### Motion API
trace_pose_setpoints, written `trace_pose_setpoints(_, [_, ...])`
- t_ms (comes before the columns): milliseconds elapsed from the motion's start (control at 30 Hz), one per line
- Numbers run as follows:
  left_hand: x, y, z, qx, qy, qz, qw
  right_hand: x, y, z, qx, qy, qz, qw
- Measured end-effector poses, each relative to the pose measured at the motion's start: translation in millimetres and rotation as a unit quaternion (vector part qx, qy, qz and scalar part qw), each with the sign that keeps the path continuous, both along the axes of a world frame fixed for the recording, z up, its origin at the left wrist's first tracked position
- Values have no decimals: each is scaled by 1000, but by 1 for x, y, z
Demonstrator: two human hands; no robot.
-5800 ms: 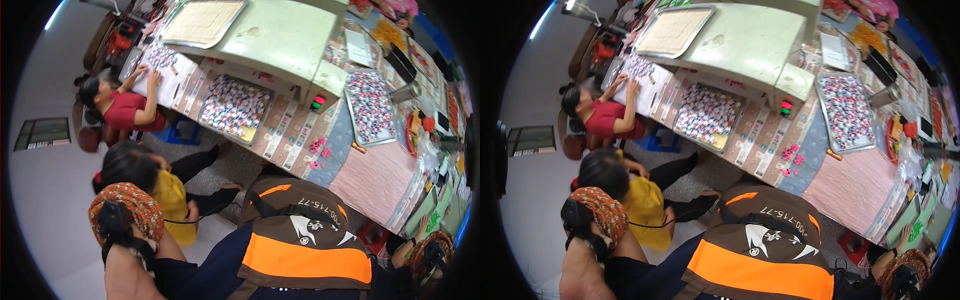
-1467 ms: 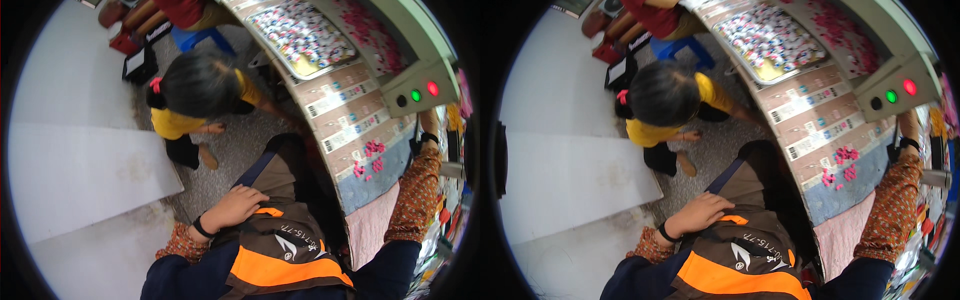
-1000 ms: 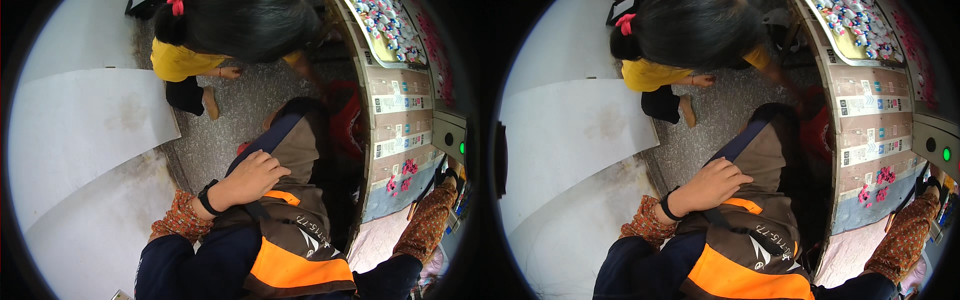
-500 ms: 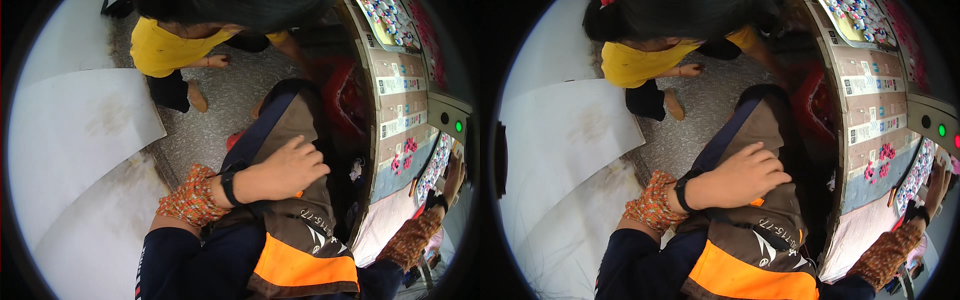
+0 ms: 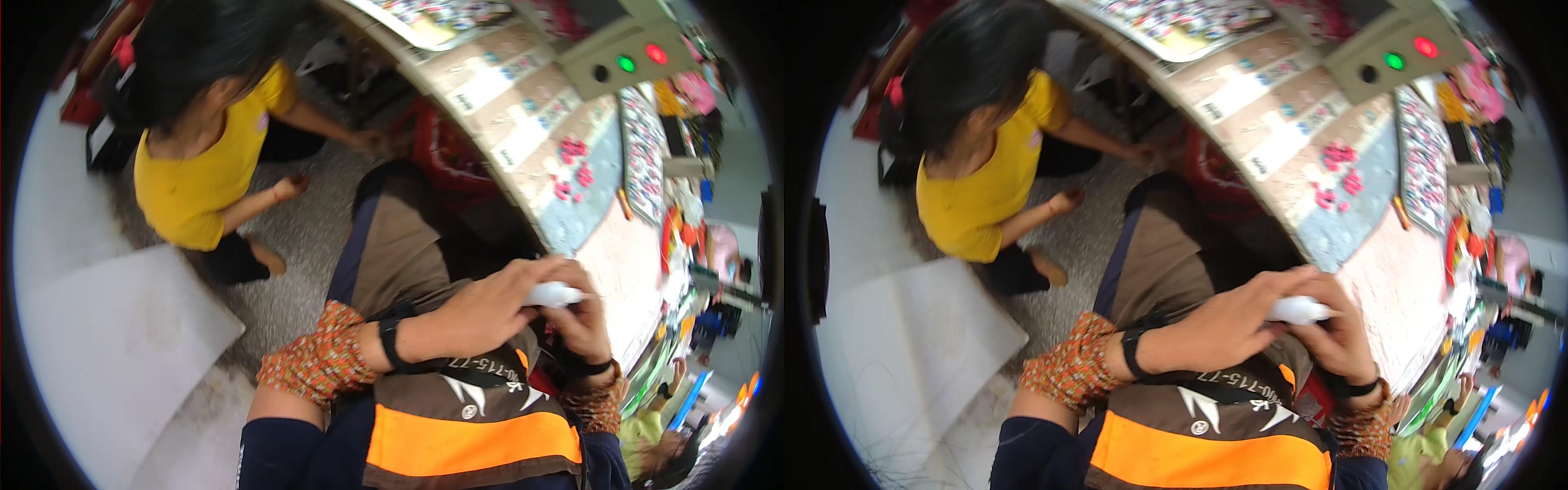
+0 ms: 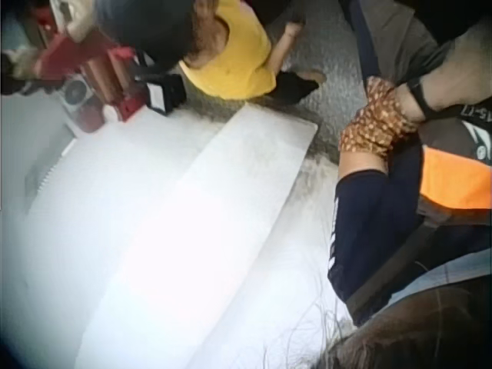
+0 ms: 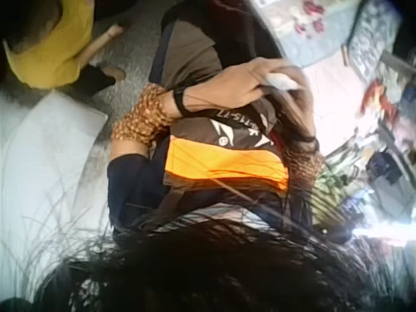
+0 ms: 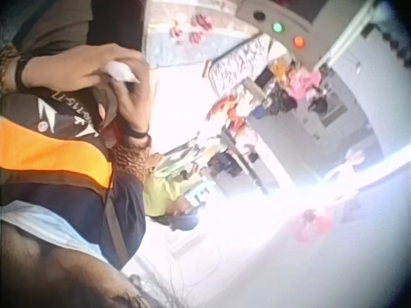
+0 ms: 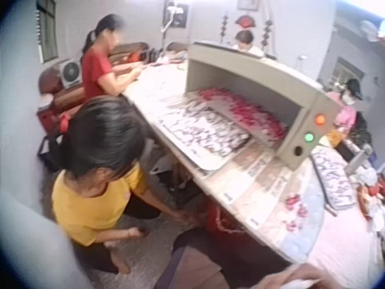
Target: Assembling small toy figures by gluing pieces together and placing them into a heating/curing machine.
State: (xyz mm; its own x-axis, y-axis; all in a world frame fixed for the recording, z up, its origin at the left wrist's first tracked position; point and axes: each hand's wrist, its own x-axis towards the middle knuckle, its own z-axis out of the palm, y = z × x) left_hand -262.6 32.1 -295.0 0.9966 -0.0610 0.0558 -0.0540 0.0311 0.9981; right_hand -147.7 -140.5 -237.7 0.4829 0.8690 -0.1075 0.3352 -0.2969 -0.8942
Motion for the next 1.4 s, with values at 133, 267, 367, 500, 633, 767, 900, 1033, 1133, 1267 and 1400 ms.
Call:
trace_pose_setpoints(133, [-11,-3,-4,-33,26,7,999,-10,-1,-1,-35,-1,36,999])
trace_pose_setpoints(267, [-30,-5,-5,14,31,62,997,33,-26,19,-98,-87,-48,990])
trace_pose_setpoints(367, [-42,-10,-18,-40,94,98,990,129,-76,-27,-106,-298,-194,928])
trace_pose_setpoints(500, [-55,-14,-22,6,98,97,990,183,-97,-50,-238,-499,-222,803])
trace_pose_setpoints(633, [-53,-23,-20,90,49,71,992,187,-101,-62,-234,-465,-235,821])
trace_pose_setpoints(767, [-46,-36,-21,59,73,45,995,197,-113,-77,-234,-488,-232,808])
trace_pose_setpoints(900, [-33,-44,-19,-82,196,10,977,206,-122,-75,-232,-410,-272,839])
trace_pose_setpoints(1033, [-26,-46,-29,-217,196,20,956,203,-134,-83,-171,-395,-271,861])
trace_pose_setpoints(1133, [-24,-40,-24,-320,203,25,925,203,-135,-78,-158,-372,-266,875])
trace_pose_setpoints(1267, [-24,-32,-16,-369,185,16,911,199,-138,-79,-183,-340,-274,881])
trace_pose_setpoints(1400, [-25,-27,-10,-373,174,14,911,185,-138,-71,-218,-414,-219,856])
